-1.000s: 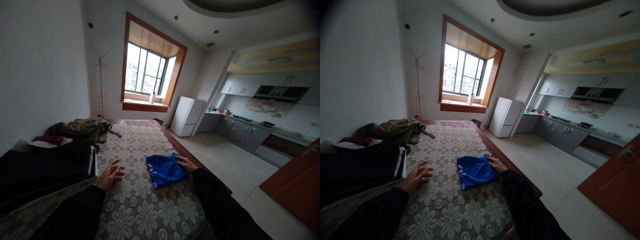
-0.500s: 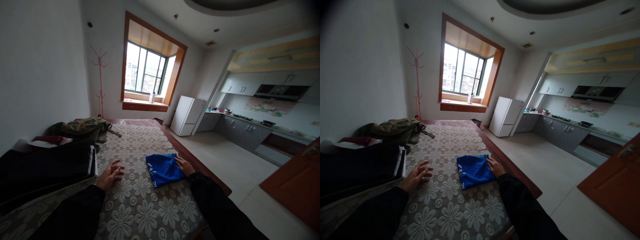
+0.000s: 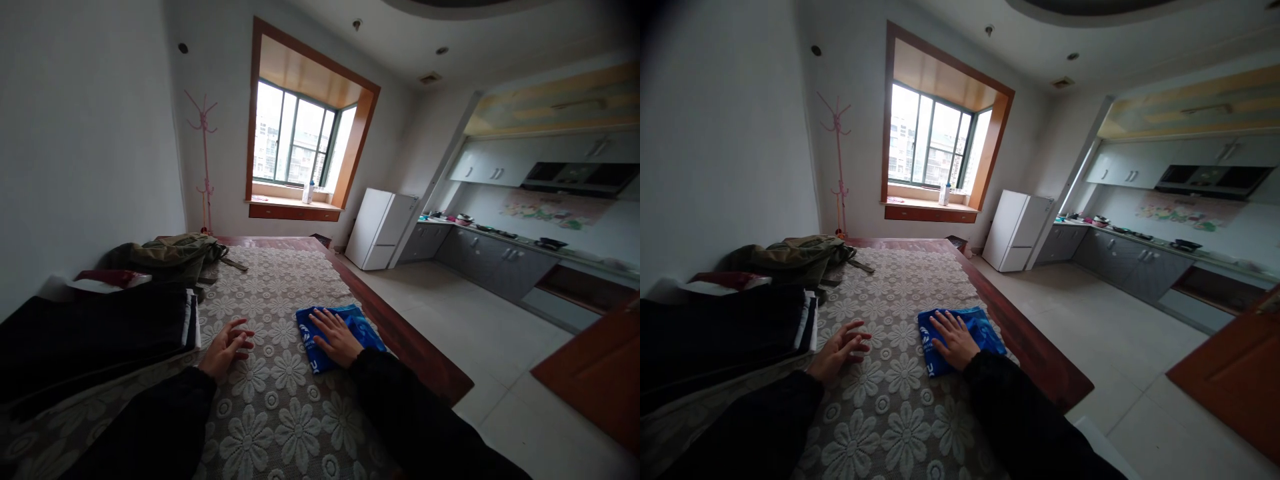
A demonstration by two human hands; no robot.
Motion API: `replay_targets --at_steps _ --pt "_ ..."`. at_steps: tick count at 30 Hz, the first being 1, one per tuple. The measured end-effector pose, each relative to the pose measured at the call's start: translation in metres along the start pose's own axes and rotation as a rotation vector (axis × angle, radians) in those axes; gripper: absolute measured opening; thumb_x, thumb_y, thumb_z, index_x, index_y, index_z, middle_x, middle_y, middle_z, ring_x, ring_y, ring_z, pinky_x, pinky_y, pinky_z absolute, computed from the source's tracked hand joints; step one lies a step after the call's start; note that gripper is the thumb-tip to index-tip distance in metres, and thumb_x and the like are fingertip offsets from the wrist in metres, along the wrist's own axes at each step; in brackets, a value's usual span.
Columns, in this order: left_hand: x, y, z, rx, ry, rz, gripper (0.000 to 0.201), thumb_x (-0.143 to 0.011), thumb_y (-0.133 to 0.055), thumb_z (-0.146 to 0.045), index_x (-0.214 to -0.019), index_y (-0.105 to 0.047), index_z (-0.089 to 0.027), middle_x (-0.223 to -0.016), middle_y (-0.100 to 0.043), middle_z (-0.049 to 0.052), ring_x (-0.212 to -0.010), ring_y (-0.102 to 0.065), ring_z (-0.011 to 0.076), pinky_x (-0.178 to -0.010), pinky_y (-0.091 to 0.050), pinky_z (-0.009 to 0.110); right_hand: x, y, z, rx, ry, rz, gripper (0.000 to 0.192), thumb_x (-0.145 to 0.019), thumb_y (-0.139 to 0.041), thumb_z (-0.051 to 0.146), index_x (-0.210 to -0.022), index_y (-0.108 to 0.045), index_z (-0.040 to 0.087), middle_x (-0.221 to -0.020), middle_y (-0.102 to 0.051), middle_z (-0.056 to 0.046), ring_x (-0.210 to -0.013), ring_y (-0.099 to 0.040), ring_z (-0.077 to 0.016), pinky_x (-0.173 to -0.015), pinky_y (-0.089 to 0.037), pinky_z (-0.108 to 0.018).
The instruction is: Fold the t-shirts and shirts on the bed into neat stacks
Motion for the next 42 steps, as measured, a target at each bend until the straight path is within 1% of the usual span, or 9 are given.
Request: replay_targets --at_steps 3,5,18,21,23,26,29,32,42 --pt "0.000 -0.001 0.001 -0.003 -0.018 -0.024 0.069 -0.074 -0.080 -0.057 -0.128 -0.057 -0.021 -0.113 -0.075 0.015 -0.092 -0.075 0.0274 -0.071 -0.061 0.037 -0.005 -0.026 0.019 0.002 0.006 0.085 0.068 -0.101 -0.042 0.059 -0.163 -0.028 0.034 -0.171 -0.024 -0.002 -0.159 -0.013 -0.0324 -0.126 -0.005 -0.060" --pt "0.000 -0.001 0.003 0.005 -0.027 -0.042 0.068 -0.075 -0.078 -0.058 -0.128 -0.058 -0.021 -0.112 -0.075 0.015 -0.089 -0.075 0.0261 -0.070 -0.060 0.036 -0.006 -0.033 0.020 0.009 -0.003 0.108 0.070 -0.101 -0.039 0.061 -0.164 -0.024 0.032 -0.172 -0.021 -0.003 -0.159 -0.011 -0.0322 -0.126 -0.004 -0.059" --pt "0.001 -0.004 0.000 -0.017 -0.040 -0.031 0.064 -0.078 -0.075 -0.056 -0.129 -0.058 -0.021 -0.111 -0.075 0.014 -0.090 -0.074 0.0258 -0.070 -0.059 0.036 -0.006 -0.038 0.020 -0.009 -0.001 0.121 0.072 -0.101 -0.039 0.063 -0.164 -0.025 0.031 -0.172 -0.019 -0.004 -0.160 -0.005 -0.0335 -0.126 -0.003 -0.061" --pt "0.001 -0.005 0.000 -0.030 -0.022 -0.014 0.067 -0.077 -0.076 -0.058 -0.129 -0.057 -0.020 -0.113 -0.074 0.014 -0.091 -0.074 0.0261 -0.070 -0.059 0.036 -0.012 -0.035 0.010 -0.017 -0.023 0.201 0.070 -0.101 -0.035 0.064 -0.163 -0.028 0.031 -0.172 -0.020 -0.003 -0.160 -0.008 -0.0322 -0.127 -0.005 -0.060" --pt "0.002 -0.005 0.000 -0.040 -0.013 -0.004 0.069 -0.076 -0.076 -0.059 -0.130 -0.056 -0.020 -0.114 -0.074 0.015 -0.092 -0.074 0.0262 -0.070 -0.059 0.036 -0.016 -0.027 0.002 -0.035 -0.007 0.244 0.064 -0.104 -0.030 0.060 -0.159 -0.039 0.029 -0.169 -0.031 -0.003 -0.158 -0.018 -0.0292 -0.128 -0.013 -0.054" --pt "0.002 -0.005 0.000 -0.048 -0.023 -0.018 0.070 -0.076 -0.074 -0.061 -0.129 -0.056 -0.020 -0.114 -0.074 0.014 -0.092 -0.074 0.0262 -0.070 -0.059 0.036 -0.019 -0.006 -0.019 0.026 -0.021 0.169 0.059 -0.105 -0.029 0.051 -0.154 -0.049 0.025 -0.164 -0.042 -0.005 -0.154 -0.030 -0.0258 -0.127 -0.021 -0.048" --pt "0.000 -0.003 0.004 -0.047 -0.030 -0.033 0.071 -0.074 -0.074 -0.063 -0.129 -0.057 -0.021 -0.113 -0.074 0.014 -0.091 -0.074 0.0269 -0.070 -0.059 0.037 -0.012 0.004 -0.046 0.182 -0.146 0.073 0.059 -0.103 -0.035 0.050 -0.159 -0.040 0.030 -0.168 -0.034 -0.003 -0.156 -0.024 -0.0306 -0.127 -0.016 -0.058" --pt "-0.005 -0.001 0.009 -0.052 -0.010 -0.028 0.075 -0.071 -0.076 -0.065 -0.129 -0.057 -0.022 -0.112 -0.075 0.015 -0.091 -0.074 0.0280 -0.070 -0.059 0.039 -0.003 -0.005 -0.062 0.248 -0.204 0.084 0.063 -0.103 -0.034 0.055 -0.162 -0.028 0.035 -0.171 -0.025 0.000 -0.158 -0.018 -0.0337 -0.124 -0.015 -0.066" --pt "-0.004 -0.003 0.009 -0.102 -0.018 0.004 0.064 -0.077 -0.071 -0.064 -0.122 -0.061 -0.019 -0.115 -0.074 0.015 -0.093 -0.074 0.0267 -0.071 -0.059 0.037 -0.006 -0.018 -0.074 0.163 -0.180 0.100 0.070 -0.101 -0.035 0.061 -0.164 -0.020 0.036 -0.172 -0.023 0.000 -0.159 -0.015 -0.0329 -0.125 -0.010 -0.065"
Point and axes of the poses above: each hand's wrist, its own x-axis away from the middle knuckle, its own y-axis out of the back of the hand, z = x × y, the point moved 8 cm from there along -x, towards the middle knuckle
